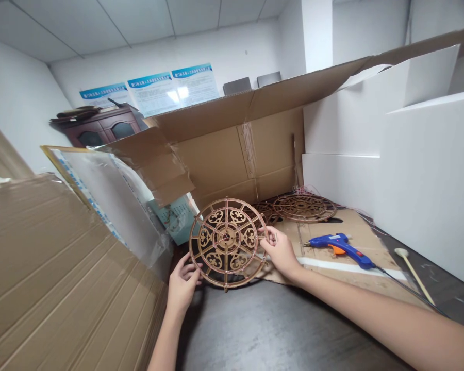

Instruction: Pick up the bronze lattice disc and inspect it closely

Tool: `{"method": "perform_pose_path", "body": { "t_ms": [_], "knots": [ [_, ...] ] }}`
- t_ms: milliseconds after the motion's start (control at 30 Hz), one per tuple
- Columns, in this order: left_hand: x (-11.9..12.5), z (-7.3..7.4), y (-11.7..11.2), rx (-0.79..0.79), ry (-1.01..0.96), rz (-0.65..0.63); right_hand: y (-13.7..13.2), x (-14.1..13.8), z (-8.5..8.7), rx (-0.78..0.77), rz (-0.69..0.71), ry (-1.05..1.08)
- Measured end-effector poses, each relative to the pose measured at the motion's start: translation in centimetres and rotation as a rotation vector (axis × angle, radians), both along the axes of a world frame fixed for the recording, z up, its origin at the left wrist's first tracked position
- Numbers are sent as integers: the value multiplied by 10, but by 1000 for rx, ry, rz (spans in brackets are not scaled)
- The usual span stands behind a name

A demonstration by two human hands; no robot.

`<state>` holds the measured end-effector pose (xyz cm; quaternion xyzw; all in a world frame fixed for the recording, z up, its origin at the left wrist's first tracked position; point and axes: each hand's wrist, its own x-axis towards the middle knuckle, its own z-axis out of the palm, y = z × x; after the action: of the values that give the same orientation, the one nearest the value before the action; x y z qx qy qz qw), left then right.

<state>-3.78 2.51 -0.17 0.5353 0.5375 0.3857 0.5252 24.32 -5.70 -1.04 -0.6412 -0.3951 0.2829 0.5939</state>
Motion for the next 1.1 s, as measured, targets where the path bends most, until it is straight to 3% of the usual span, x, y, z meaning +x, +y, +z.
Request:
{"method": "perform_pose_path", "body": {
  "t_ms": [867, 1100],
  "knots": [
    [0, 7, -2, 61, 11, 58, -4, -3, 4, 2, 16, -60],
    [-2, 2, 0, 81, 66, 104, -6, -5, 5, -9, 50, -48]
  ]
}}
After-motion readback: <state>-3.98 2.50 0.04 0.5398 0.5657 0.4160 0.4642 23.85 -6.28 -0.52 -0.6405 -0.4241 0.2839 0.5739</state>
